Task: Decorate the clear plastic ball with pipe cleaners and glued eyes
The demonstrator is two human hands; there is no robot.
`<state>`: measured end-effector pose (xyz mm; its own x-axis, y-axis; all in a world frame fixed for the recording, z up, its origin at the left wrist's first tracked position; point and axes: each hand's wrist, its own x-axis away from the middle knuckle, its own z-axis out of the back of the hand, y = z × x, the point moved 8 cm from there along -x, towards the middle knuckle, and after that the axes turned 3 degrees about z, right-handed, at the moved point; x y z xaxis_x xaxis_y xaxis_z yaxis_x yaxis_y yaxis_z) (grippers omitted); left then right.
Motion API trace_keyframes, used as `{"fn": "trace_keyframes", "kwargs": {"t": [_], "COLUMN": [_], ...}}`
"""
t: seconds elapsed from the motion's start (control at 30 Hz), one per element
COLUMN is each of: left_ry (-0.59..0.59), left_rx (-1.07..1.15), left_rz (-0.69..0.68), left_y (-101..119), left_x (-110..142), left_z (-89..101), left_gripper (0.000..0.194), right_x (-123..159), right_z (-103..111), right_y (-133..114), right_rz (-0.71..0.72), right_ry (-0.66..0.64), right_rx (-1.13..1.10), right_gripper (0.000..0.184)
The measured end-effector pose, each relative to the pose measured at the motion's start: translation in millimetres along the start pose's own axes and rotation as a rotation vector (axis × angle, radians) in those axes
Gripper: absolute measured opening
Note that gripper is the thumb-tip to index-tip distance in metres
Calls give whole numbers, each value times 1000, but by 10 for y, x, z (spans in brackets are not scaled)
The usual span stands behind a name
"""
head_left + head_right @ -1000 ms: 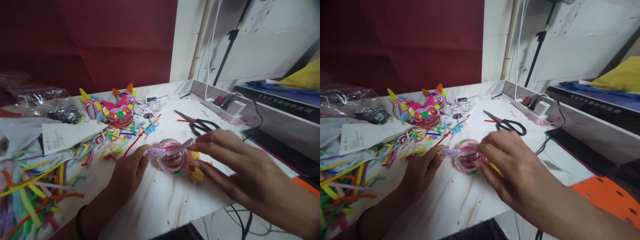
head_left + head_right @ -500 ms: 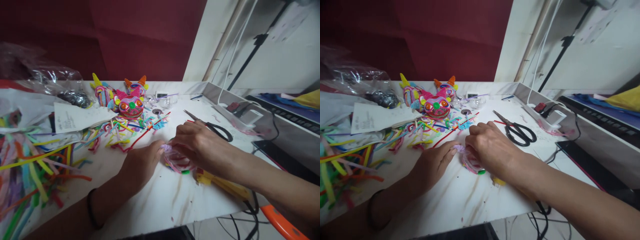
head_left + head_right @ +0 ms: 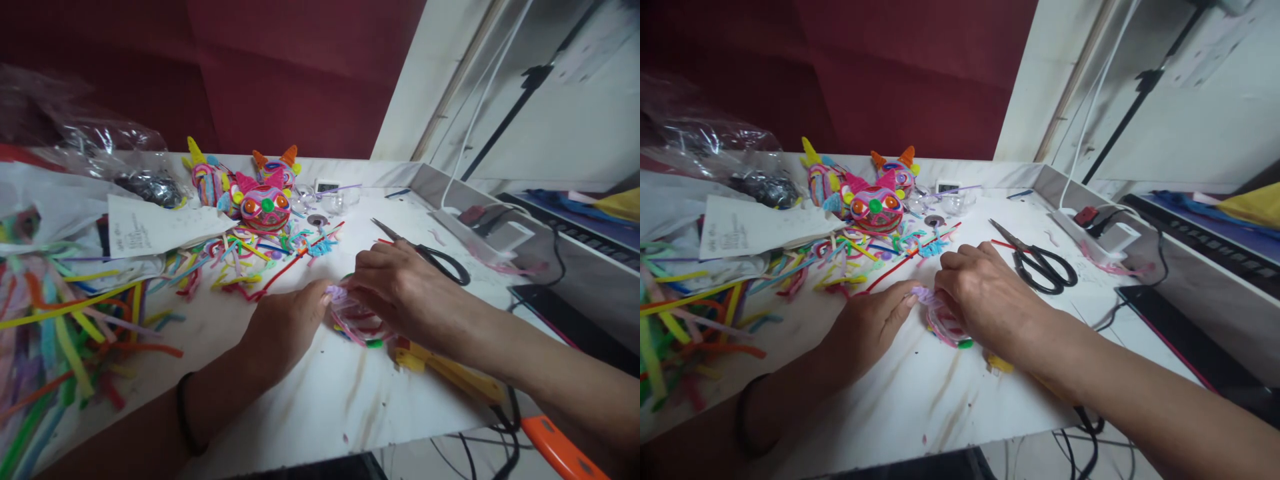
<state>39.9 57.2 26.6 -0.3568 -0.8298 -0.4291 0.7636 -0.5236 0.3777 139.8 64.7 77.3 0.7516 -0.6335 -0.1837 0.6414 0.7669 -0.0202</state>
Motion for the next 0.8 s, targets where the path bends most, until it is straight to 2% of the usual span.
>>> {"fn": "trace_keyframes", "kwargs": {"t": [0.23,0.57,0.67,0.8], "left_ry": [45,8,10,13], "left_rx": [3,7,14,27], "left_rz": [-11,21,27,31], "left_y": [-1,-2,-1,-1], "left_x": [9,2,7,8], "left_z": [15,5,13,23], "left_gripper": [26,26,28,30], "right_x": [10,90,144,231], "right_z": [9,104,179,315], "right_y": [-11,6,33,49], "right_rz": [1,-25,-31,-23], "right_ry": [13,51,90,205], "right_rx": [7,-21,-23,-4], "right_gripper": [17,18,21,19]}}
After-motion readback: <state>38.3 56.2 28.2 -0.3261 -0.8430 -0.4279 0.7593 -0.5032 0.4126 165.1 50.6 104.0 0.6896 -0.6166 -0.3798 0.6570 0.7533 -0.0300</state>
